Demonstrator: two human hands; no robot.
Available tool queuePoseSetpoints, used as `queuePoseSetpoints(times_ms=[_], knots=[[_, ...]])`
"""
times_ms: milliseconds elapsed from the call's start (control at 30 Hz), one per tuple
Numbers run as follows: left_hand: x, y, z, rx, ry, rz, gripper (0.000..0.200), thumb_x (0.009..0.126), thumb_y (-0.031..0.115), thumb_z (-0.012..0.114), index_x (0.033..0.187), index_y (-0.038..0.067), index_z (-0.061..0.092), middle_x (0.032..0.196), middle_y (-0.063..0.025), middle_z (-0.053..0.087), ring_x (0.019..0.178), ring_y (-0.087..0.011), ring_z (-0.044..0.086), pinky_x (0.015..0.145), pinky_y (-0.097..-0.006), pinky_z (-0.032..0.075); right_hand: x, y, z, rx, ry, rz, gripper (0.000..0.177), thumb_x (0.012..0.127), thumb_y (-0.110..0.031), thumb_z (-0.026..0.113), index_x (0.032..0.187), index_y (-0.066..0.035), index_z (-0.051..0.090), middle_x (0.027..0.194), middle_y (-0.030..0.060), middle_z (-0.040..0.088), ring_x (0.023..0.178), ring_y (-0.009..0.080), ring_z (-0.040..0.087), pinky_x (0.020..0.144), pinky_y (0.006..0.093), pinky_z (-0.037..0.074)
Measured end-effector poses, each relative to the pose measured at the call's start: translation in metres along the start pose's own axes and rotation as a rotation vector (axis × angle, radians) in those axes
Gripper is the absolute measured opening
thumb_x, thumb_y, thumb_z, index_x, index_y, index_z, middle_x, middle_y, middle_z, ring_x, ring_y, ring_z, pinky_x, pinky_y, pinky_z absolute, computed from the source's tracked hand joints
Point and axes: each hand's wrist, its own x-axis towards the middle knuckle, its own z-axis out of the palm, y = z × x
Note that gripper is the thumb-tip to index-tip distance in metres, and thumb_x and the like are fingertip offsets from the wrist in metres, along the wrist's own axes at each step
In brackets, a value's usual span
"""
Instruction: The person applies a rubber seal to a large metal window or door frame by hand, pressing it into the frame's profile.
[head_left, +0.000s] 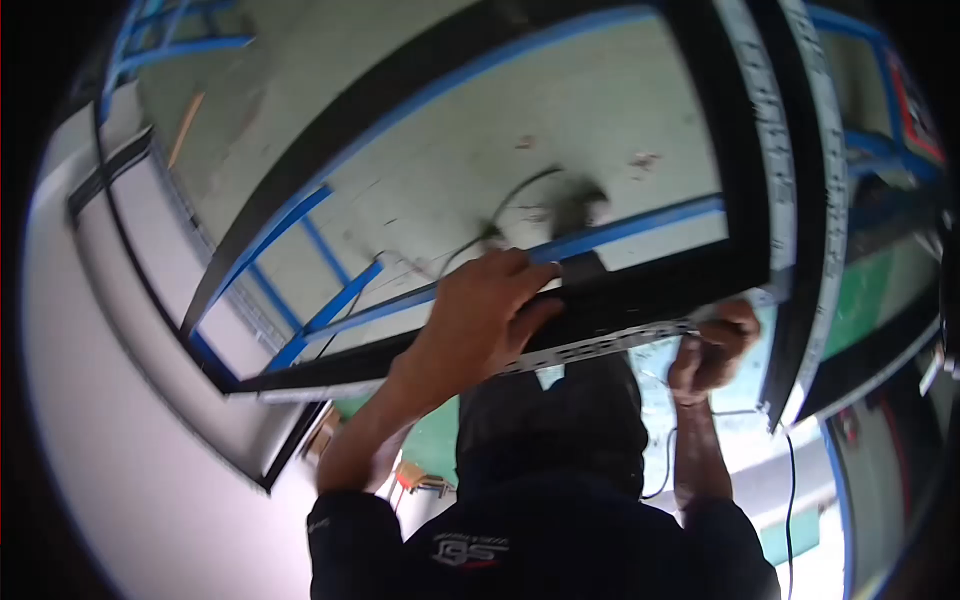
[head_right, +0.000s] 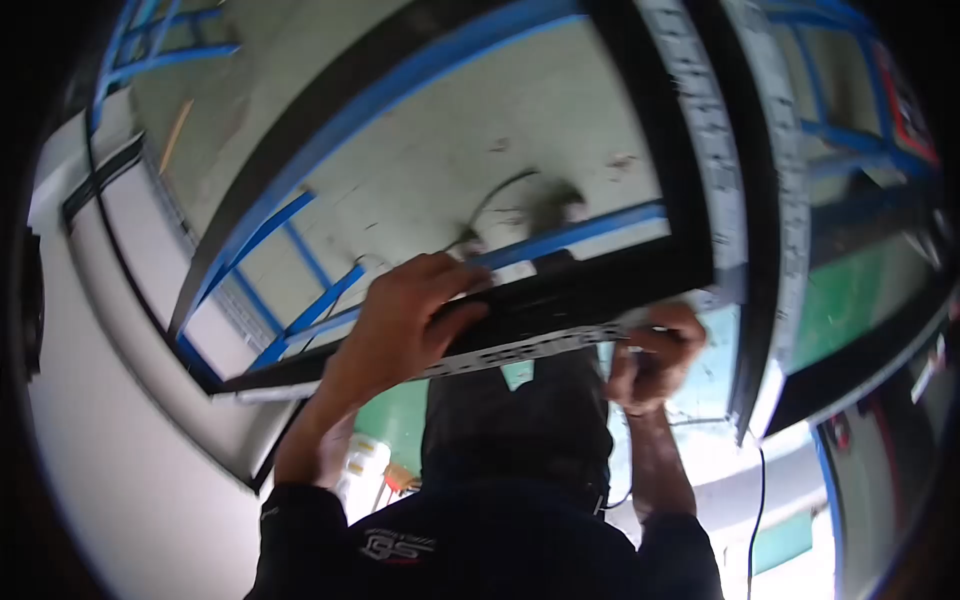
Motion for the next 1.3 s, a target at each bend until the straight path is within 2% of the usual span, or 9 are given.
queuePoseSetpoints(times_ms=[233,367,533,700,867,967,1067,1167,1300], knots=[[-0.175,-0.098,-0.009,-0.118,0.722,-0.125,0.017,0.089,0.001,0.067,0.103,-0.004,0.074,0.116,-0.0171,0.07,0.116,-0.036,0.063,0.098,-0.0424,0.05,0.033,-0.057,0.012,-0.373,-0.042,-0.031,0.011,0.096,0.002,0.056,0.102,0.007,0.065,0.11,0.0167,0.065,0.102,0.0282,0.063,0.089,0.0405,0.051],[-0.284,-0.156,0.016,0.077,1.231,-0.466,0.021,0.09,-0.004,0.057,0.106,-0.004,0.071,0.132,-0.0184,0.062,0.128,-0.0359,0.056,0.107,-0.0448,0.044,0.032,-0.092,0.046,-0.472,-0.063,0.114,0.018,0.101,-0.006,0.061,0.112,0.005,0.068,0.113,0.0123,0.068,0.099,0.0223,0.066,0.084,0.0353,0.053],[-0.431,-0.274,0.073,-0.368,1.682,-0.95,0.041,0.093,0.003,0.06,0.133,-0.003,0.051,0.132,-0.0174,0.059,0.12,-0.0271,0.058,0.101,-0.0424,0.047,0.015,-0.186,0.176,-0.29,-0.632,0.101,0.023,0.096,-0.007,0.066,0.117,0.001,0.068,0.117,0.0126,0.068,0.107,0.0231,0.066,0.095,0.0351,0.05],[-0.499,-0.413,0.12,-0.963,1.584,-0.726,0.07,0.091,0.004,0.065,0.153,-0.001,0.034,0.149,-0.0206,0.049,0.132,-0.0322,0.052,0.111,-0.0418,0.042,-0.051,-0.304,0.366,-0.029,-1.292,0.025,0.035,0.088,-0.012,0.073,0.119,0.0,0.066,0.123,0.0158,0.068,0.114,0.0277,0.066,0.099,0.0366,0.049],[-0.492,-0.451,0.125,-1.386,1.54,-0.338,0.028,0.102,0.008,0.061,0.127,-0.003,0.064,0.119,-0.0106,0.07,0.115,-0.0185,0.063,0.106,-0.0361,0.046,-0.107,-0.37,0.493,-0.166,-1.648,0.143,0.027,0.092,-0.005,0.07,0.117,0.001,0.068,0.096,0.012,0.075,0.086,0.0183,0.071,0.079,0.0304,0.055],[-0.534,-0.441,0.108,-1.282,1.402,-0.355,0.023,0.103,0.012,0.063,0.12,-0.003,0.065,0.101,-0.0057,0.068,0.092,-0.0115,0.064,0.088,-0.0297,0.051,-0.122,-0.377,0.519,-0.192,-1.662,0.038,0.024,0.091,-0.007,0.072,0.113,0.001,0.069,0.085,0.0094,0.075,0.077,0.0161,0.07,0.075,0.0306,0.054],[-0.603,-0.451,0.072,-0.921,1.447,-0.721,0.02,0.102,0.018,0.066,0.109,0.0,0.067,0.088,-0.0006,0.06,0.079,-0.0077,0.054,0.075,-0.0246,0.046,-0.125,-0.39,0.531,-0.213,-1.663,0.025,0.021,0.09,-0.011,0.074,0.106,0.002,0.071,0.086,0.0108,0.075,0.076,0.0155,0.068,0.072,0.0302,0.053],[-0.623,-0.458,-0.037,-0.401,1.656,-0.511,0.017,0.096,0.012,0.073,0.107,0.0,0.068,0.089,-0.0002,0.062,0.078,-0.0097,0.054,0.074,-0.023,0.045,-0.126,-0.397,0.534,-0.223,-1.665,0.046,0.02,0.091,-0.012,0.074,0.106,0.001,0.073,0.087,0.0115,0.075,0.076,0.0169,0.068,0.071,0.0302,0.053],[-0.623,-0.496,-0.122,-0.135,1.221,-0.352,0.013,0.09,0.005,0.074,0.101,0.0,0.07,0.089,-0.004,0.066,0.079,-0.0103,0.059,0.072,-0.0226,0.046,-0.127,-0.396,0.534,-0.207,-1.656,-0.013,0.019,0.094,-0.011,0.071,0.11,0.0,0.074,0.09,0.0126,0.075,0.078,0.018,0.069,0.072,0.0319,0.053]])
